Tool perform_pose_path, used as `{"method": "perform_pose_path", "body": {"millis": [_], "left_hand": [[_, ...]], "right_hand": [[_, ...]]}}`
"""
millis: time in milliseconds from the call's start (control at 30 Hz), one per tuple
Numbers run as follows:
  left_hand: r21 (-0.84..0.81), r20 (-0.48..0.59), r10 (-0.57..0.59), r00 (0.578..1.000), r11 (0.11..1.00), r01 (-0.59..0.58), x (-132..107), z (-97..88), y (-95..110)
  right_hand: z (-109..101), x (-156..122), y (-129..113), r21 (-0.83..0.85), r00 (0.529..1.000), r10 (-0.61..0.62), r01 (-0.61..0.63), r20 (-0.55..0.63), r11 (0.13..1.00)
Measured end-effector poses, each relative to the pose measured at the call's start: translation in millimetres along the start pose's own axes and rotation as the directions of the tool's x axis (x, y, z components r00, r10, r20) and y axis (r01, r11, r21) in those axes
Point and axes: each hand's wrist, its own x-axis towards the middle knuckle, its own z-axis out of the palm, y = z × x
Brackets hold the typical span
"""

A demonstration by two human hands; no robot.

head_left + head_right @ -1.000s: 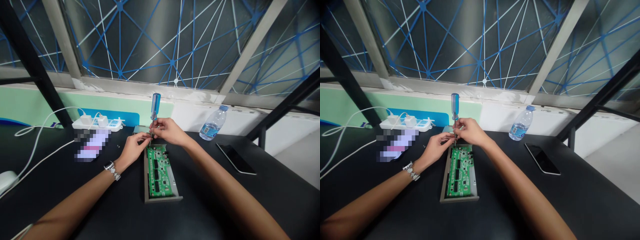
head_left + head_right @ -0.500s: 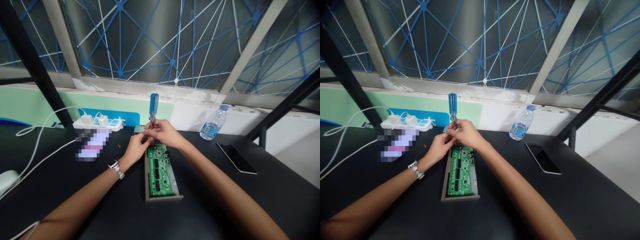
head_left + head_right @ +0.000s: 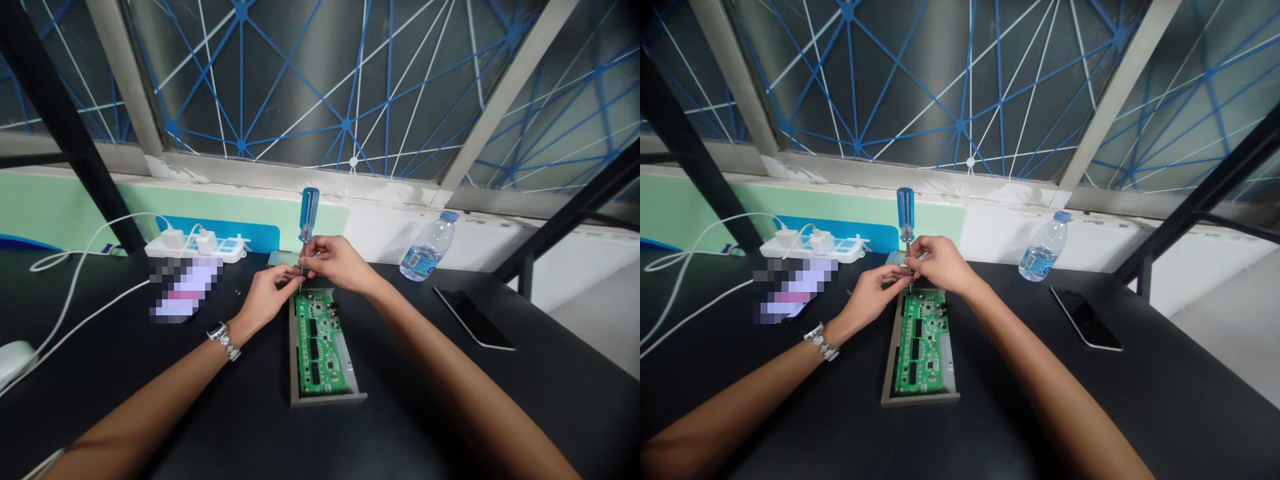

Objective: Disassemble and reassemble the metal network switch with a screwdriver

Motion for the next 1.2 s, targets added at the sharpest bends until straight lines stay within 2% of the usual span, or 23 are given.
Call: {"method": "perform_pose_path", "body": {"millis": [200, 333, 467, 567, 800, 933, 1067, 1200], "left_hand": [[0.023, 0.005, 0.021, 1.000, 1.000, -0.021, 1, 2.8, -2], [0.042, -0.033, 0.028, 0.999, 0.999, -0.027, 4, 8.2, -6], [0.030, -0.051, 0.005, 0.999, 1.000, -0.004, 7, 12.1, -10], [-0.006, -0.028, -0.016, 0.999, 1.000, 0.016, 7, 13.0, -10], [-0.097, 0.058, -0.018, 0.998, 0.995, 0.023, 2, 4.5, -3], [-0.050, 0.053, -0.007, 0.999, 0.999, 0.009, 1, -0.2, -3], [0.011, 0.017, -0.002, 1.000, 1.000, 0.002, 0, 0.9, -3], [0.043, -0.004, 0.000, 1.000, 0.999, 0.000, -1, 1.2, -2]], "right_hand": [[2, -1, -2, 0.053, 0.999, -0.002, -0.001, 0.054, 0.999], [8, -1, -2, 0.092, 0.996, 0.012, -0.020, 0.087, 0.996], [13, -1, -1, -0.011, 0.998, -0.042, 0.043, 0.046, 0.999], [12, -1, 1, -0.124, 0.999, -0.047, 0.045, -0.018, 0.991], [2, -1, 3, -0.125, 0.997, -0.074, 0.072, -0.005, 0.990], [2, -2, 3, -0.098, 0.999, -0.051, 0.051, 0.000, 0.994], [5, -4, 1, -0.240, 0.995, -0.071, 0.052, -0.072, 0.969], [5, -6, 0, -0.319, 0.994, -0.089, 0.063, -0.068, 0.946]]}}
